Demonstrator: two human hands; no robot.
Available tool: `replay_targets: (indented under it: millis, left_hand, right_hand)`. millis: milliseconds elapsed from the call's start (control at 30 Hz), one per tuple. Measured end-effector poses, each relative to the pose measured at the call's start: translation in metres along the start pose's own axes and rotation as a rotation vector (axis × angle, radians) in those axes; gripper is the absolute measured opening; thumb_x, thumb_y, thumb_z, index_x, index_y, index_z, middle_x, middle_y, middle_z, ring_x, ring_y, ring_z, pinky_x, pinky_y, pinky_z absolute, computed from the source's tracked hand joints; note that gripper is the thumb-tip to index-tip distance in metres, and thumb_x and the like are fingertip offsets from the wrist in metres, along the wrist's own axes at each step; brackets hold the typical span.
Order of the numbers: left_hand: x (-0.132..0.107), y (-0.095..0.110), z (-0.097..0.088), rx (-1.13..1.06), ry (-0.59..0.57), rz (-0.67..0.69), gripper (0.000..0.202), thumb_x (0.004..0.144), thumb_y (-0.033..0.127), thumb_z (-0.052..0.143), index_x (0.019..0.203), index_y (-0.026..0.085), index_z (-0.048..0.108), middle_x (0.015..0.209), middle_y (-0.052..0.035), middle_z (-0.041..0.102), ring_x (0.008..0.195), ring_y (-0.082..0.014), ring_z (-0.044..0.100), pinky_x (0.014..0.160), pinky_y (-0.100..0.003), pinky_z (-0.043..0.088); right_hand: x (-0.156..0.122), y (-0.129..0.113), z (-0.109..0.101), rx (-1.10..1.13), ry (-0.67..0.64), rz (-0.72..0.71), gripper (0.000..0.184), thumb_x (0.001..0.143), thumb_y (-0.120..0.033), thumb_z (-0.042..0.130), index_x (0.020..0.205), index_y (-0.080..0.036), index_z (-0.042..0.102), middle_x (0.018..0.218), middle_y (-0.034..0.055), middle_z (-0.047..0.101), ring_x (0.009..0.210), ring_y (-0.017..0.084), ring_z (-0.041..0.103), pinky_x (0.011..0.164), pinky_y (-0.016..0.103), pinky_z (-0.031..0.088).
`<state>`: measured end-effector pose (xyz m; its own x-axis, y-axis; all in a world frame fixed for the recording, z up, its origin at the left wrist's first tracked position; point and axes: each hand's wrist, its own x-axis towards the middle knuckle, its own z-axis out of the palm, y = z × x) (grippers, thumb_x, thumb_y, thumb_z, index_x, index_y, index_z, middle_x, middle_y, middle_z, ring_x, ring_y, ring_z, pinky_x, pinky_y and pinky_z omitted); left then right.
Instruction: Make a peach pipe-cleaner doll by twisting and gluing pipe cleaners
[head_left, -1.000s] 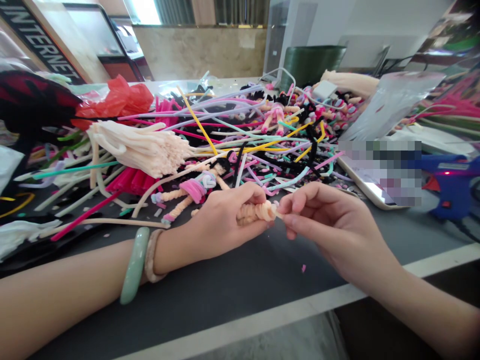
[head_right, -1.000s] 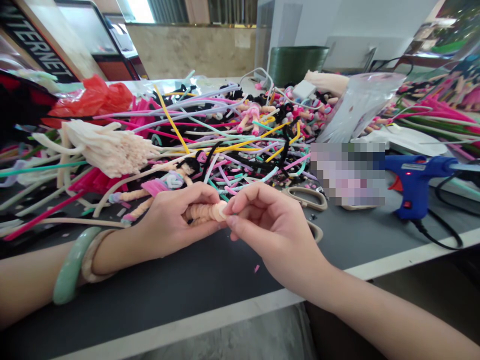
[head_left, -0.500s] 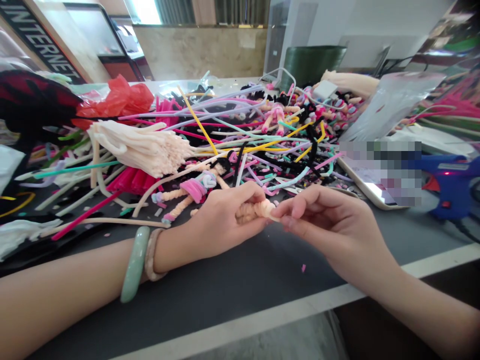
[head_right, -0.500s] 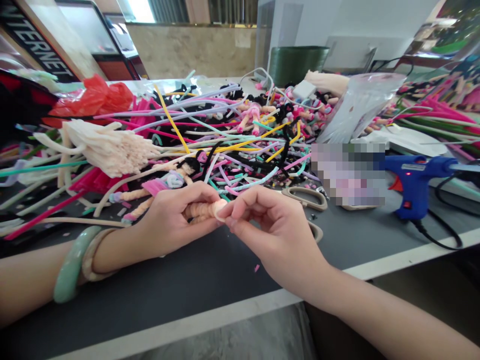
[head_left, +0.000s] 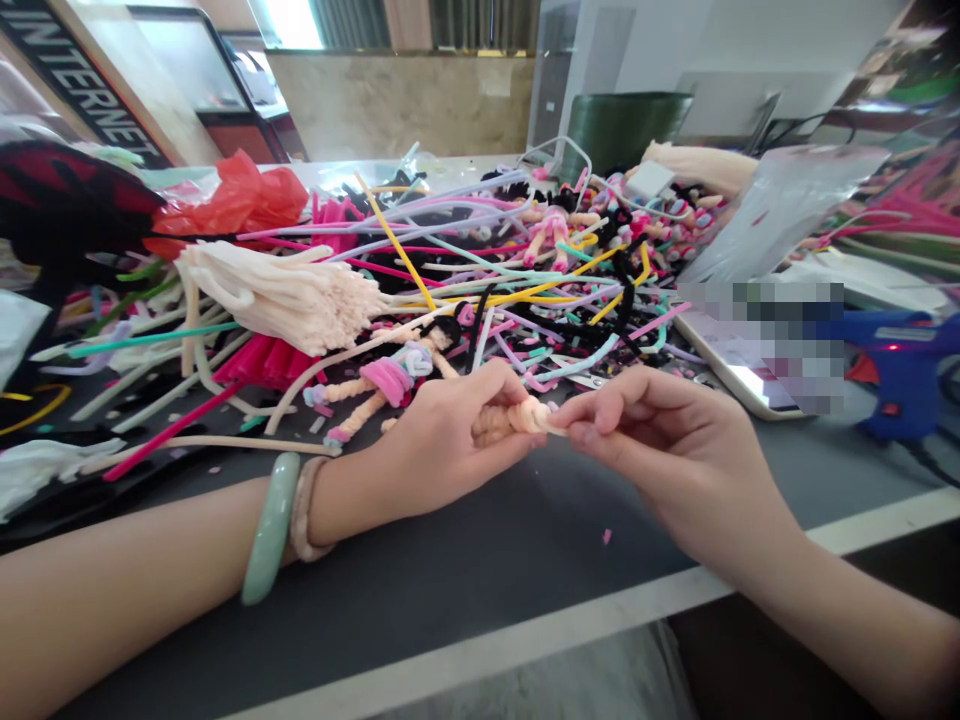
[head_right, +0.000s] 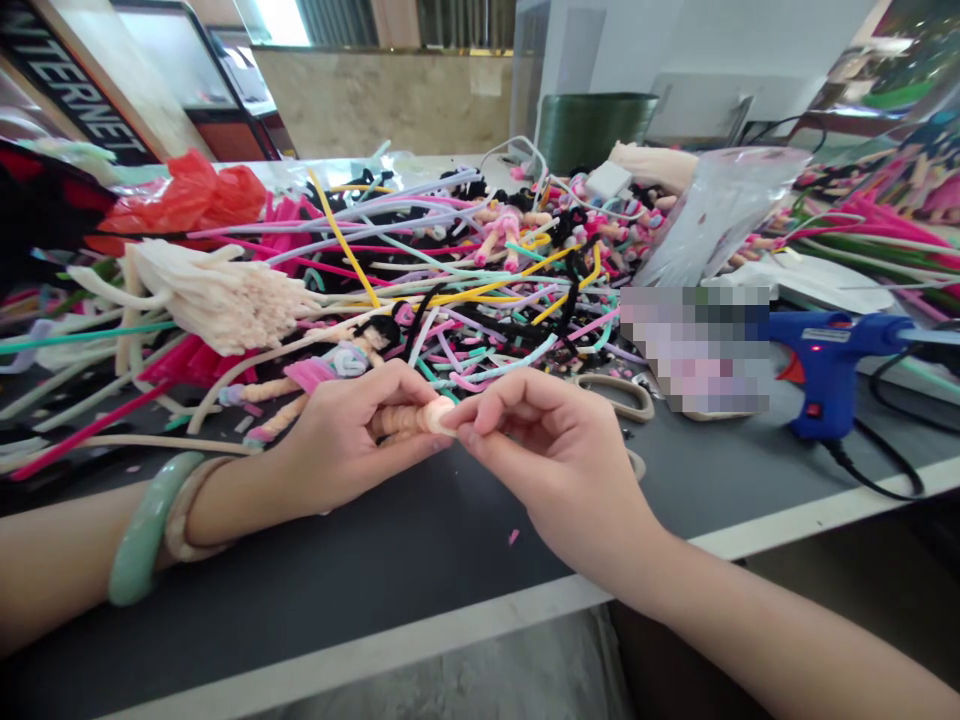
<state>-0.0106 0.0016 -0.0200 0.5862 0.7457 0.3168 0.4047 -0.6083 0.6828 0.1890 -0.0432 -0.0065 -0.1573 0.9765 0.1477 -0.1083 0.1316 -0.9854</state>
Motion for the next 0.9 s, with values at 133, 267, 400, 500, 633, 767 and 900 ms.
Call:
replay_targets:
  millis: [133, 267, 400, 500, 633, 767, 900]
  left_hand:
    - [-0.0008, 0.0014, -0.0002, 0.014, 0.017, 0.028, 0.016, 0.085, 0.027, 0.064, 0.093, 0.017, 0.054, 0.080, 0.0032, 0.063, 0.067, -0.0074, 0.061, 0.063, -0.018, 0.048]
    - [-0.0007, 0.0020, -0.0009, 0.033, 0.017, 0.051, 0.016, 0.085, 0.026, 0.065, 0.093, 0.017, 0.054, 0.076, 0.0052, 0.061, 0.062, -0.0046, 0.058, 0.061, -0.015, 0.046]
    - [-0.0005, 0.0022, -0.0014, 0.029, 0.022, 0.097, 0.013, 0.085, 0.024, 0.065, 0.092, 0.017, 0.056, 0.074, 0.0062, 0.060, 0.061, -0.0031, 0.056, 0.058, -0.013, 0.044]
    - [-0.0005, 0.0003, -0.0003, 0.014, 0.017, 0.101, 0.012, 0.085, 0.024, 0.065, 0.092, 0.018, 0.057, 0.075, 0.0056, 0.062, 0.063, -0.0043, 0.058, 0.059, -0.014, 0.045]
    - [-0.0008, -0.0031, 0.0014, 0.000, -0.004, 0.057, 0.016, 0.085, 0.027, 0.064, 0.095, 0.018, 0.056, 0.075, 0.0035, 0.064, 0.067, -0.0087, 0.062, 0.061, -0.019, 0.049]
    - [-0.0002, -0.0013, 0.0008, -0.003, 0.003, 0.058, 0.015, 0.085, 0.026, 0.064, 0.093, 0.018, 0.056, 0.075, 0.0036, 0.064, 0.066, -0.0083, 0.062, 0.063, -0.019, 0.049]
    - [0.0003, 0.0015, 0.0005, 0.000, 0.008, 0.059, 0.013, 0.085, 0.025, 0.064, 0.092, 0.018, 0.056, 0.078, 0.0031, 0.066, 0.069, -0.0084, 0.064, 0.066, -0.019, 0.050]
  right_hand:
    - [0.0006, 0.0015, -0.0020, 0.005, 0.023, -0.017, 0.014, 0.081, -0.012, 0.070, 0.073, -0.021, 0.062, 0.087, 0.0010, 0.074, 0.085, 0.012, 0.067, 0.079, 0.022, 0.053]
    - [0.0010, 0.0025, -0.0036, 0.047, 0.007, -0.003, 0.014, 0.081, -0.013, 0.071, 0.073, -0.021, 0.062, 0.087, 0.0000, 0.073, 0.085, 0.012, 0.067, 0.080, 0.023, 0.053]
    - [0.0013, 0.0027, -0.0036, 0.080, -0.010, 0.022, 0.015, 0.080, -0.013, 0.072, 0.071, -0.021, 0.062, 0.084, -0.0013, 0.074, 0.083, 0.010, 0.068, 0.079, 0.021, 0.054]
    - [0.0016, 0.0025, -0.0026, 0.078, -0.017, 0.023, 0.015, 0.080, -0.013, 0.072, 0.070, -0.021, 0.063, 0.083, -0.0018, 0.074, 0.084, 0.010, 0.069, 0.079, 0.019, 0.055]
    - [0.0017, 0.0025, -0.0015, 0.061, -0.032, 0.028, 0.016, 0.079, -0.013, 0.073, 0.069, -0.021, 0.063, 0.083, -0.0018, 0.075, 0.086, 0.011, 0.070, 0.079, 0.019, 0.056]
    - [0.0025, 0.0037, -0.0029, 0.049, 0.013, 0.027, 0.016, 0.077, -0.014, 0.075, 0.070, -0.020, 0.062, 0.083, -0.0010, 0.076, 0.082, 0.011, 0.070, 0.077, 0.020, 0.056]
    - [0.0043, 0.0055, -0.0053, 0.080, 0.049, 0.052, 0.018, 0.074, -0.014, 0.078, 0.071, -0.020, 0.061, 0.081, -0.0010, 0.075, 0.077, 0.010, 0.068, 0.074, 0.020, 0.055]
